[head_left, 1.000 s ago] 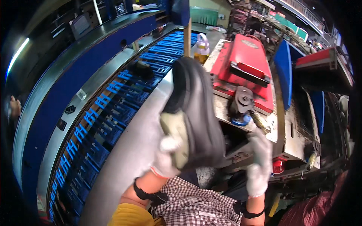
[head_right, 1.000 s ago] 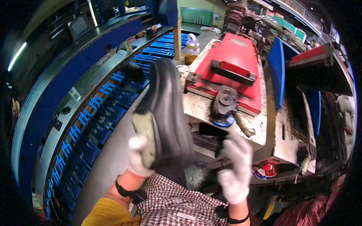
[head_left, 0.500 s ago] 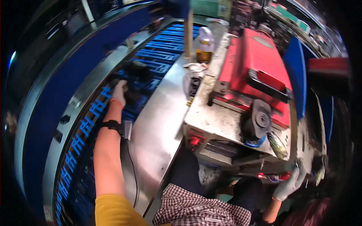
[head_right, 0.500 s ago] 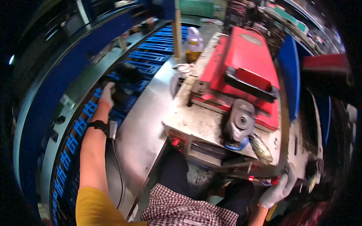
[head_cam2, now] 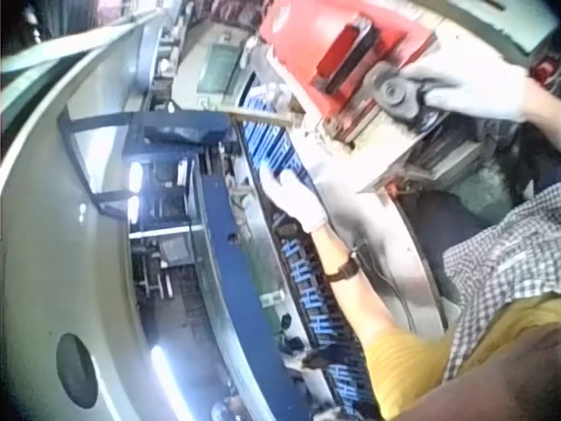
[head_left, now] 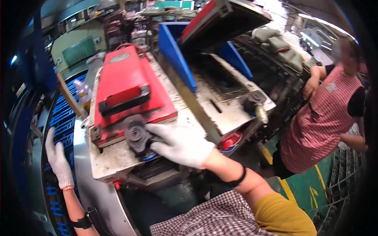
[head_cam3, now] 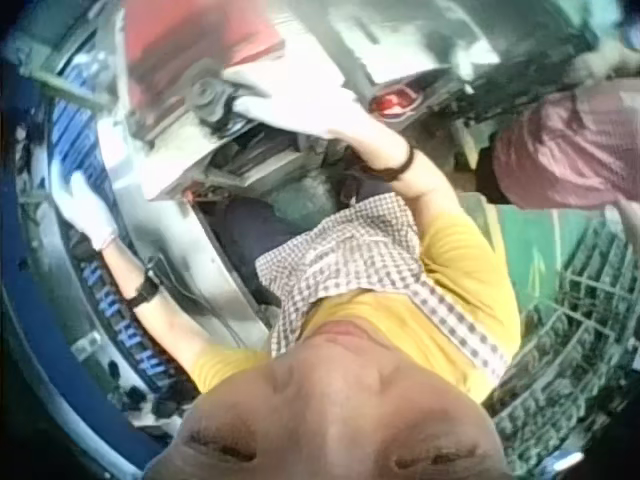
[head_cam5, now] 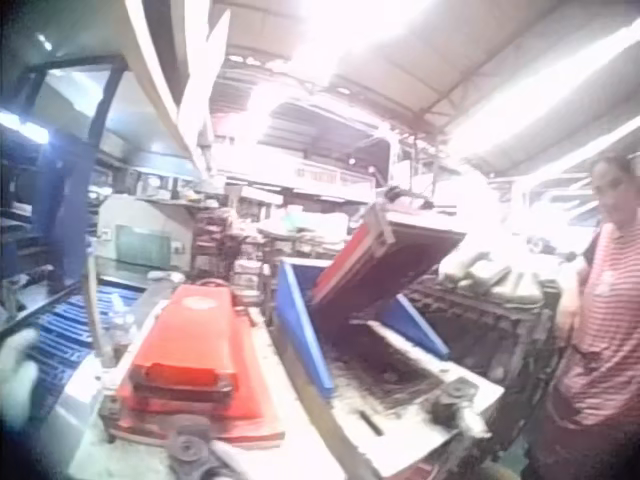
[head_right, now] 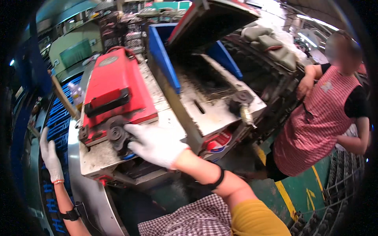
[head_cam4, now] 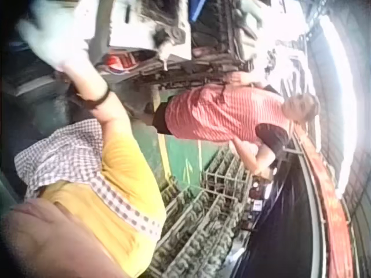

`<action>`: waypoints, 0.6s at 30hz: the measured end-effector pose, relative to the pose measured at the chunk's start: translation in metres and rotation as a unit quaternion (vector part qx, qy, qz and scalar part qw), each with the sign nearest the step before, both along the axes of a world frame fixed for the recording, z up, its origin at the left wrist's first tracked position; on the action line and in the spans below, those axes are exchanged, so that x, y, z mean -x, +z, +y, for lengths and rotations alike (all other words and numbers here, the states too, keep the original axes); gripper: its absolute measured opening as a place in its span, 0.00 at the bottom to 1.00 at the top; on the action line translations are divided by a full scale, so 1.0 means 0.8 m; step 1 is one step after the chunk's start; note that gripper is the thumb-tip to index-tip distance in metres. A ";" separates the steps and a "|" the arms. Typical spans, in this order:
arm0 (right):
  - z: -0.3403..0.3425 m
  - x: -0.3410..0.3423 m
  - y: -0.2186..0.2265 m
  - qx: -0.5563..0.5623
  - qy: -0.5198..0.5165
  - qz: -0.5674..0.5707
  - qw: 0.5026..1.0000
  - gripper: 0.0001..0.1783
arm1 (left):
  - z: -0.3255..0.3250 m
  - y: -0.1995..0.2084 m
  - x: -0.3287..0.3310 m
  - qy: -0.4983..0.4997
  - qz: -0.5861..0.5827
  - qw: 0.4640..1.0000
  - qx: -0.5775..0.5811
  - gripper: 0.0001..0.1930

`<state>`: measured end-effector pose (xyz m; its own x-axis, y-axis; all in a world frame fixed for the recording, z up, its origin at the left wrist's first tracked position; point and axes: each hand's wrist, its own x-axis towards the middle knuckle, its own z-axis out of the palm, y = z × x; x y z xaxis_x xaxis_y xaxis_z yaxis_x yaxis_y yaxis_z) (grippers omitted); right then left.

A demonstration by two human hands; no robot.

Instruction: Insert shoes into an industrial heat-press or molding machine to attach soles and shape the footwear.

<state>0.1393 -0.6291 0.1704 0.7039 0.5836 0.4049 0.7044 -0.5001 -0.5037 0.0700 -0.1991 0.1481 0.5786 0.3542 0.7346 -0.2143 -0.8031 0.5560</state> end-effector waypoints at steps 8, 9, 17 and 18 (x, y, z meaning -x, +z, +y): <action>0.020 -0.006 0.030 0.125 0.005 0.100 0.987 0.38 | -0.245 0.098 -0.128 -0.086 -0.002 0.937 -0.339 0.08; 0.018 -0.003 0.035 0.117 0.006 0.111 0.987 0.37 | -0.254 0.103 -0.143 -0.092 -0.010 0.935 -0.343 0.08; 0.010 -0.011 0.015 0.050 -0.009 0.093 0.994 0.33 | -0.306 0.086 -0.159 -0.056 0.070 0.966 -0.241 0.16; 0.012 -0.011 0.013 0.044 -0.011 0.088 0.995 0.32 | -0.298 0.087 -0.154 -0.044 0.108 0.957 -0.265 0.17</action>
<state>0.1482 -0.6194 0.1806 0.7725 0.5946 0.2230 0.5977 -0.5621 -0.5717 0.1933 -0.4376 0.2176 0.7478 -0.0920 0.6576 -0.2195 -0.9689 0.1141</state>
